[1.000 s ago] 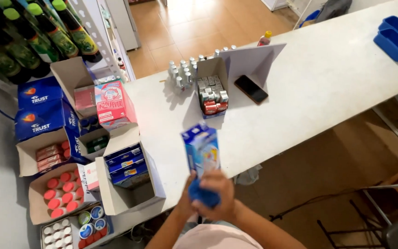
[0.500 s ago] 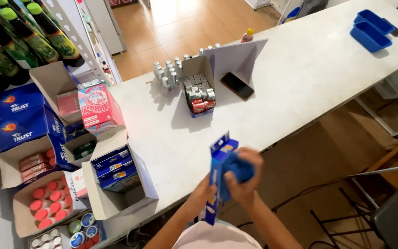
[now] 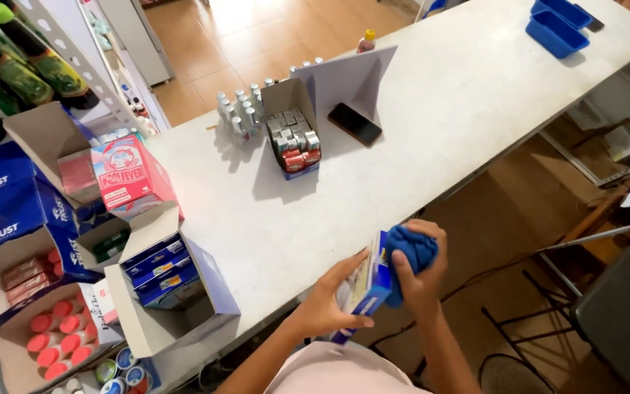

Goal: The person is wiping and organizing various boxes of medicinal products on a pharmacy counter.

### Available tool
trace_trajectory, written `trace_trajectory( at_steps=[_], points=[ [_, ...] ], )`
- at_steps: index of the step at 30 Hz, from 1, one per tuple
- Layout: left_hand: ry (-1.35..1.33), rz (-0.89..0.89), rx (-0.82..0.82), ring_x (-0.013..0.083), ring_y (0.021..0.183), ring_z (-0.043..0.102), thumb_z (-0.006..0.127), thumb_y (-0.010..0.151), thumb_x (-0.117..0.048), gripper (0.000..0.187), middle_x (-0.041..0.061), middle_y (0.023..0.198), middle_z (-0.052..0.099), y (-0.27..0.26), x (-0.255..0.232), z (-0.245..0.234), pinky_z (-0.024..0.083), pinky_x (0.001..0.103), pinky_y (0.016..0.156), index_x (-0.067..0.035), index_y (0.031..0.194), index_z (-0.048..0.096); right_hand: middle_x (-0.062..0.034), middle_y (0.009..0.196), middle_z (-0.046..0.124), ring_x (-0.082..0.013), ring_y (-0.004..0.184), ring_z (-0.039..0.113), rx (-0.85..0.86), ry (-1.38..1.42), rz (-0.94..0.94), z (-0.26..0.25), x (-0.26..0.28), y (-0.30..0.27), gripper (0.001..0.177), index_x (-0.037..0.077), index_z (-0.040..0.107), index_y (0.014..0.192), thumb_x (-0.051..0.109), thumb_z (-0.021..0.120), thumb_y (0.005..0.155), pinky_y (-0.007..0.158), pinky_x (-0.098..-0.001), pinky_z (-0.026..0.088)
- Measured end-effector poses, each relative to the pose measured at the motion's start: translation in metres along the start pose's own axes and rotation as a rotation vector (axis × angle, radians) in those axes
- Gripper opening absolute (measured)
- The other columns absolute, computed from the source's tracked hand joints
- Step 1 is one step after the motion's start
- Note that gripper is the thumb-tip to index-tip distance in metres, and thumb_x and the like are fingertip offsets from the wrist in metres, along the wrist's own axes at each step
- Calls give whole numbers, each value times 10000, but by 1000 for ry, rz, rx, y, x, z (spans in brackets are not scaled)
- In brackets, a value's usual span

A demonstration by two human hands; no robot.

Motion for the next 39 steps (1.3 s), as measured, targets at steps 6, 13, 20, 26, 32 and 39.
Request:
trace_trajectory(
  at_steps=[6,13,20,26,32,39],
  points=[
    [312,109,-5,440,1454,451,907,553,-566,1118,281,1583,439,7,-3,-22,382,533,1166,-234,1555,538,-149,1117,657,-230,957,688,276,-18,-81,-19,3,-20,375,90,601,1155,219,738,830,837,-330,598],
    [466,135,160,500,1448,395,930,572,-536,1047,325,1569,399,4,-14,-3,356,558,1159,-267,1519,572,-162,1076,689,-247,932,726,277,-202,108,-39,5,-13,322,66,638,1071,182,750,793,797,-356,593],
    [507,272,131,474,1435,451,925,597,-506,983,304,1560,437,0,-41,1,370,546,1162,-222,1486,617,-151,1078,670,-224,976,688,213,-97,70,-54,26,-25,312,58,631,1082,194,742,824,842,-339,573],
    [436,368,300,473,1441,462,921,621,-492,967,290,1576,441,4,-60,20,367,548,1171,-218,1497,615,-162,1178,633,-206,1057,641,-174,-135,108,-68,39,-42,323,72,578,1186,220,710,931,926,-350,549],
    [483,405,269,465,1410,493,928,656,-512,985,290,1578,428,15,-64,20,398,538,1145,-224,1535,590,-162,1148,634,-202,1007,671,-137,-206,-38,-77,60,-61,370,97,567,1171,264,727,881,864,-346,578],
    [387,494,500,444,1439,503,908,650,-498,981,262,1588,462,4,-76,38,400,529,1177,-220,1539,601,-165,1176,640,-199,1011,651,-240,-220,16,-104,56,-53,369,80,573,1210,304,686,939,897,-338,556]
  ],
)
Point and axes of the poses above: each hand's wrist, its own y-axis towards the middle knuckle, its own z-axis out of the palm, x = y × z, the point moved 5 cm from there along y, towards the middle knuckle
